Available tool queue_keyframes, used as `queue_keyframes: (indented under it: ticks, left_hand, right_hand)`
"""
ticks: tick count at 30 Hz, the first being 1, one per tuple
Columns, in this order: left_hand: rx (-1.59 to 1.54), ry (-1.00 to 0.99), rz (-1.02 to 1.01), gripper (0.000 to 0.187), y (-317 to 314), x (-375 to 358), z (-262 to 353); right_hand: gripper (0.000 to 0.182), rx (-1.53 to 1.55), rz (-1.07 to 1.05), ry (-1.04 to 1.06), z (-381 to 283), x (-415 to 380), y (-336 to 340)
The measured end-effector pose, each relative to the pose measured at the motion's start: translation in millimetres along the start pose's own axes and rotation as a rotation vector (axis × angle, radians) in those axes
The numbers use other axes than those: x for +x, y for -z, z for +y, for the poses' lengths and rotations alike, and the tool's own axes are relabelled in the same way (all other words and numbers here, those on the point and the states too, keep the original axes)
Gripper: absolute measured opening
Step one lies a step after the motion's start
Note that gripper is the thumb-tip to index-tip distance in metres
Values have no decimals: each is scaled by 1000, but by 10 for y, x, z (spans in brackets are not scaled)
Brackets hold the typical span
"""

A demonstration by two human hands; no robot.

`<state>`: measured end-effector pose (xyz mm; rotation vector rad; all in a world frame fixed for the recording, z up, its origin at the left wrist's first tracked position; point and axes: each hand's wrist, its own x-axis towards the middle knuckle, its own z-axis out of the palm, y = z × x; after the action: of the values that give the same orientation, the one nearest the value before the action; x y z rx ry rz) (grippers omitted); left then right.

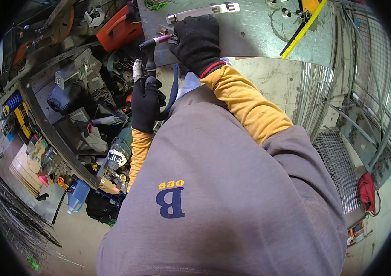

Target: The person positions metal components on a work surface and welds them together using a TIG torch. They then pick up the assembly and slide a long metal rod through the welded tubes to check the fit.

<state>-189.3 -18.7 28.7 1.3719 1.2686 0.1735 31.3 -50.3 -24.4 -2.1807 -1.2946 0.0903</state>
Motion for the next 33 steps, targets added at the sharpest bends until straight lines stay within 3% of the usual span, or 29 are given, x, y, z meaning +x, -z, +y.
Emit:
queue_keyframes:
  ticks: [10,16,19,21,25,27,29,31,33]
  left_hand:
    - [41,-38,12,30,10,21,-84]
    - [36,-81,-11,46,-1,11,-16]
    - [21,-34,-25,58,-13,-10,97]
    - [23,-29,-43,63,4,18,56]
    - [196,-107,21,62,-33,23,22]
    - [207,-123,27,62,-16,55,-111]
    - [256,-134,15,63,8,73,-191]
    - [218,-224,127,54,-41,37,-149]
    - [69,-169,140,57,-15,-81,-80]
  right_hand:
    - [27,7,4,-2,-15,12,14]
    - [29,-2,-7,11,3,-3,-4]
    - [46,14,-33,-21,88,-107,-198]
    - [49,63,-121,-103,106,-153,-259]
    - [54,-8,-56,-33,155,-178,-342]
    - [46,59,84,-21,93,-92,-241]
    - [30,-19,-5,49,-2,31,66]
    - [27,-6,-27,18,-14,23,27]
    - [25,-14,11,28,40,15,-46]
